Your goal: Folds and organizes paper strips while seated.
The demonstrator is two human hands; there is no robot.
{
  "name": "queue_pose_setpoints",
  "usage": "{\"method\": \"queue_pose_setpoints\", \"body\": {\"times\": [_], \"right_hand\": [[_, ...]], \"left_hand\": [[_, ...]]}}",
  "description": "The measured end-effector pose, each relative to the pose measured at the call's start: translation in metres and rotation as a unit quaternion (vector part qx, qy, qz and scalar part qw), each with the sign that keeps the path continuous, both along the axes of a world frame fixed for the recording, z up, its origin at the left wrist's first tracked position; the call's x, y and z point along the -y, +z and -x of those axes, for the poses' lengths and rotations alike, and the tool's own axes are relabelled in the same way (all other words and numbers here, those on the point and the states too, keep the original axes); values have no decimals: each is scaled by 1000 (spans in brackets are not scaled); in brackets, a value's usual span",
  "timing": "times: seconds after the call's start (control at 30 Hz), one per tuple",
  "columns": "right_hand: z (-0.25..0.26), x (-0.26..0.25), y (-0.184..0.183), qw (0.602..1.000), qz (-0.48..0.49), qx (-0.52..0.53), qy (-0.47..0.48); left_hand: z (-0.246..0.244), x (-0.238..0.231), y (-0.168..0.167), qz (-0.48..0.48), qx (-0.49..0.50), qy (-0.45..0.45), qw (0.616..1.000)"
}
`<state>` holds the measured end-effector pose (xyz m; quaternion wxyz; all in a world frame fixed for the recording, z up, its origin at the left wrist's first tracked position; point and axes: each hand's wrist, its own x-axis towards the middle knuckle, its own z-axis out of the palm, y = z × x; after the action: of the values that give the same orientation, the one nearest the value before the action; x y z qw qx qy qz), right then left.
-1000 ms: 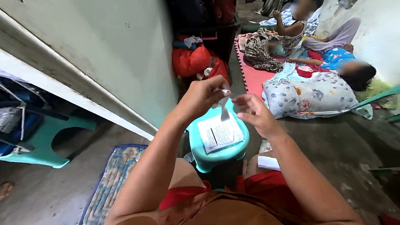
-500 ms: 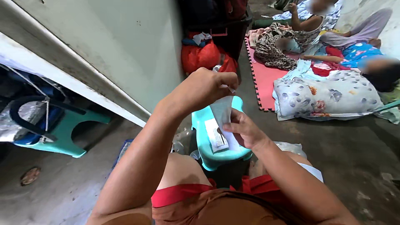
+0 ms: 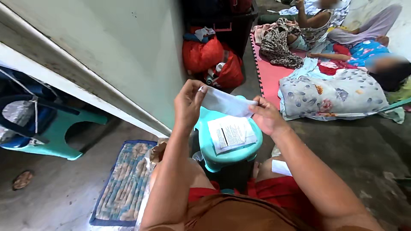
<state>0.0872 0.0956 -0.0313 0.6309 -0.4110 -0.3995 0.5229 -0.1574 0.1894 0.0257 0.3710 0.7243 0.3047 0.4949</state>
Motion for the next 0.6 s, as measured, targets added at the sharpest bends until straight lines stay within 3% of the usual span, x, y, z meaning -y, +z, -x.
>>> {"method": "queue_pose_setpoints", "body": {"times": [0.13,0.33,0.5,0.6], "right_hand": [[-11,-12,-4,998,29,41,-39],[-24,-22,-48,969,162,184,3],[-33,-26,-89,936,213,269,72],[-33,-30,-96,911,235,325,94]], "left_hand": [[-14,20,-47,163,59,26,984],[-26,22,-122,406,35,43,912],[-28,22,-154,455,-46,40,888],[-28,20,-162,437,-149,48,886]]}}
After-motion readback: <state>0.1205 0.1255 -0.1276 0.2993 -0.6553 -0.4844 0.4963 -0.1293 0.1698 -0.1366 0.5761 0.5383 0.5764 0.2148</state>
